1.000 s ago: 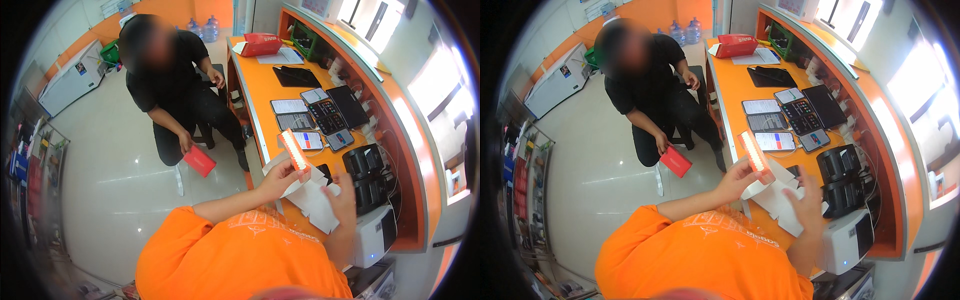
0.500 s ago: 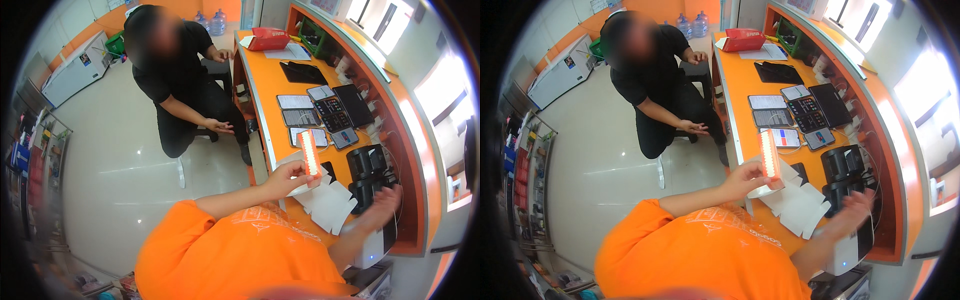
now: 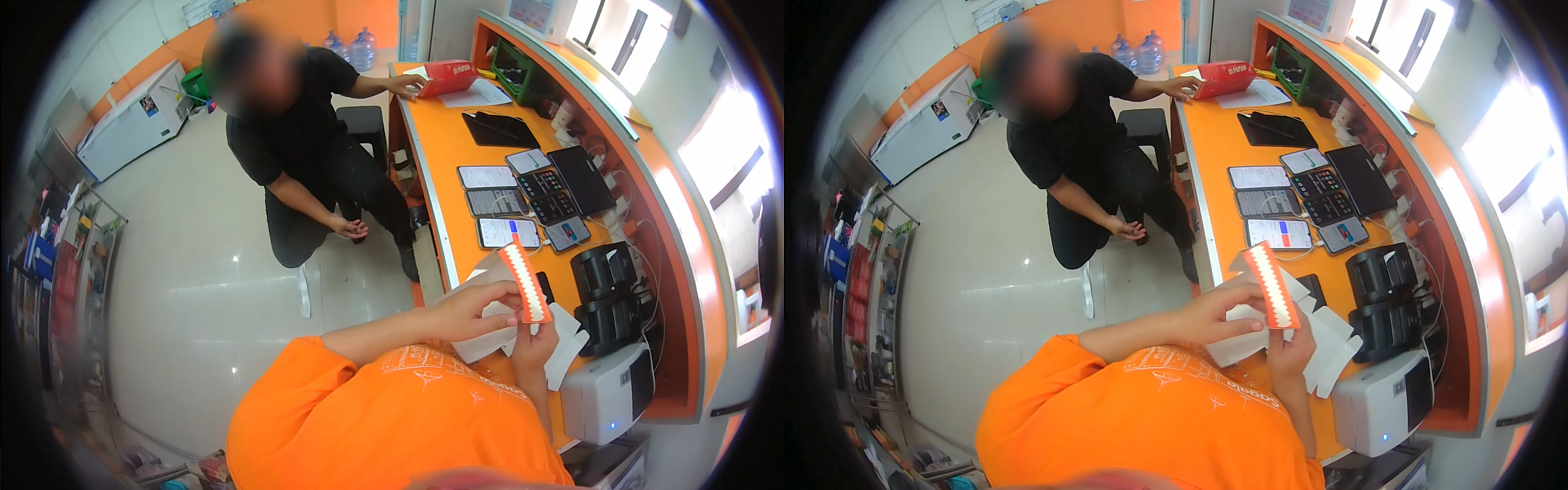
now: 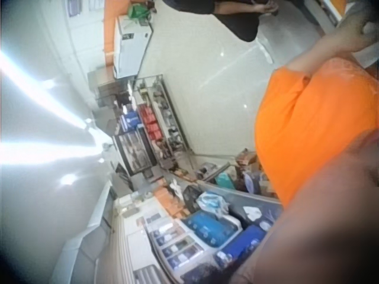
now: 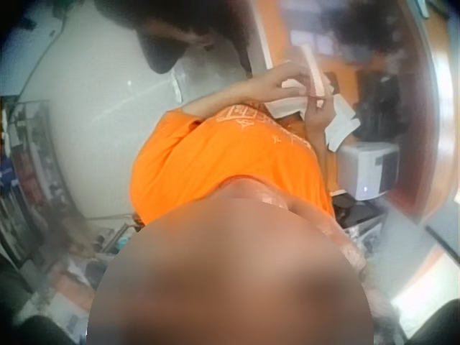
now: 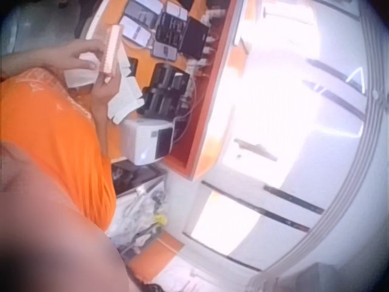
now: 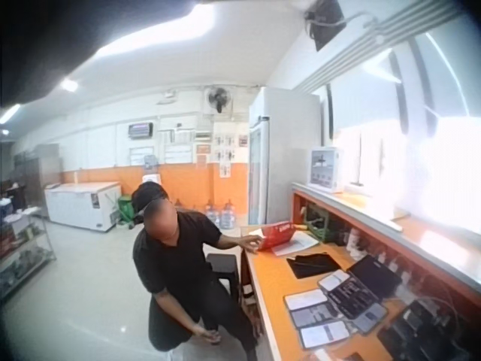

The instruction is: The person folds and assembles flat paperboard into small rectangular boxes. They fold the flaps, tuck the tabs, and form the box shape by hand, repeating the process for multiple units.

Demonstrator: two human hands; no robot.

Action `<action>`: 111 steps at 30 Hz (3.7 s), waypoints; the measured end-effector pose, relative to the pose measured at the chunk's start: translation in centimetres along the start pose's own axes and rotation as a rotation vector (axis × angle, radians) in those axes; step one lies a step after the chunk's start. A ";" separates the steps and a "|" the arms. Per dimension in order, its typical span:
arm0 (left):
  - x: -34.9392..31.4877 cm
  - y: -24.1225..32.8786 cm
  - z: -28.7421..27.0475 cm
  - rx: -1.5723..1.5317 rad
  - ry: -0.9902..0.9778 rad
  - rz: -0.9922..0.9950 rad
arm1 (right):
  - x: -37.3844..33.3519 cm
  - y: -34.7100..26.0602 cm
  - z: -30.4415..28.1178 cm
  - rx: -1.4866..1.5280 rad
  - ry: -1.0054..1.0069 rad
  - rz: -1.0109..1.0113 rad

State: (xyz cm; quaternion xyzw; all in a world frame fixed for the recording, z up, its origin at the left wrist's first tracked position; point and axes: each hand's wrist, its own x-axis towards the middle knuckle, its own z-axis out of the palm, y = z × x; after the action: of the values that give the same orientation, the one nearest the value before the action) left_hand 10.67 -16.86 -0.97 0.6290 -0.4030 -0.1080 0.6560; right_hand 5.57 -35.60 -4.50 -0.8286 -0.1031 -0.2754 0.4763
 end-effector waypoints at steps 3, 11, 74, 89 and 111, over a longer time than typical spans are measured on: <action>-0.3 0.5 -2.3 0.221 0.084 0.217 | 0.5 1.2 -0.9 -0.059 0.150 -0.068; 0.0 -2.1 -2.8 -0.302 0.213 0.066 | -0.2 1.3 -0.8 0.521 -0.184 0.271; -0.2 -8.8 -4.1 -0.457 0.734 -0.364 | -2.3 1.8 3.5 0.616 -0.341 0.774; -0.9 -10.3 -3.8 -0.399 0.679 -0.541 | -1.8 5.7 -1.2 0.966 0.230 0.981; -2.9 -9.1 -2.4 0.738 -0.282 -0.355 | 1.2 9.9 -3.0 0.830 0.457 0.734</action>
State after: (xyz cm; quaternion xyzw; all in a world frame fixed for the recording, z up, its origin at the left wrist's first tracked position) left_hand 13.74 -14.86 -10.15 0.8602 -0.3857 -0.1527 0.2966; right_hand 9.77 -43.42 -9.92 -0.4745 0.1958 -0.2007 0.8344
